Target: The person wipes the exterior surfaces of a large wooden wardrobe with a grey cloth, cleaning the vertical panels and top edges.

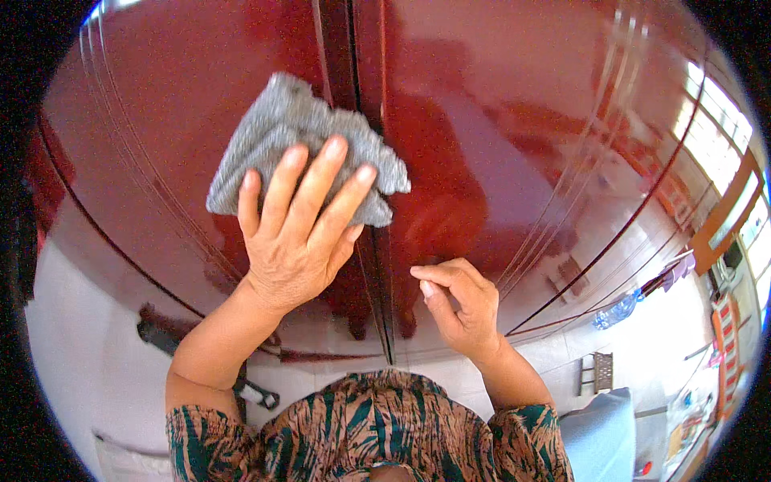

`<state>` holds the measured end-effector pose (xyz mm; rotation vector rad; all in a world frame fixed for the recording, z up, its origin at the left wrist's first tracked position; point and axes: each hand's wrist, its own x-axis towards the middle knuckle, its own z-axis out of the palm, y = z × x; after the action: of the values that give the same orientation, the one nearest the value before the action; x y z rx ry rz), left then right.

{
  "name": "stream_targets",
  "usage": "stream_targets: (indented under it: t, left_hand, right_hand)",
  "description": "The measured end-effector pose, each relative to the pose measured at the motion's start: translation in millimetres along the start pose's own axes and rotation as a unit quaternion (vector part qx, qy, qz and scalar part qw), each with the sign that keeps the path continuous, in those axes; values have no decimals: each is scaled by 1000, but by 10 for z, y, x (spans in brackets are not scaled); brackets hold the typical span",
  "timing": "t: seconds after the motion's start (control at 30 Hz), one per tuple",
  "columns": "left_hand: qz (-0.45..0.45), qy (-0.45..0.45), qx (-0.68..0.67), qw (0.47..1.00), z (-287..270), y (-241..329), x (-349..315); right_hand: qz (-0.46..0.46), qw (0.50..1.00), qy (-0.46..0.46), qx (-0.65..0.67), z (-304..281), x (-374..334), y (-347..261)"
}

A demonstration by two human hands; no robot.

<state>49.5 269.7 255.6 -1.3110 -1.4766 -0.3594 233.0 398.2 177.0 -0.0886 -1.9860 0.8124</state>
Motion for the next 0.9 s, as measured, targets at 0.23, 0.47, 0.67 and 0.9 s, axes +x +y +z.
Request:
stream_targets:
  t: [0.23, 0.47, 0.67, 0.9]
  left_hand:
    - [-92, 36, -42, 994, 499, 581, -1344]
    - [-160, -8, -49, 986, 880, 1165, -2305]
    - [-205, -136, -96, 965, 764, 1499, -2741]
    - [-253, -136, -111, 951, 598, 1487, -2580]
  right_hand:
    - [2, 996, -78, 33, -142, -80, 140]
    - [51, 989, -125, 65, -181, -200, 399]
    - [122, 977, -145, 96, -275, -337, 514]
    - [162, 971, -133, 112, -427, -385, 643]
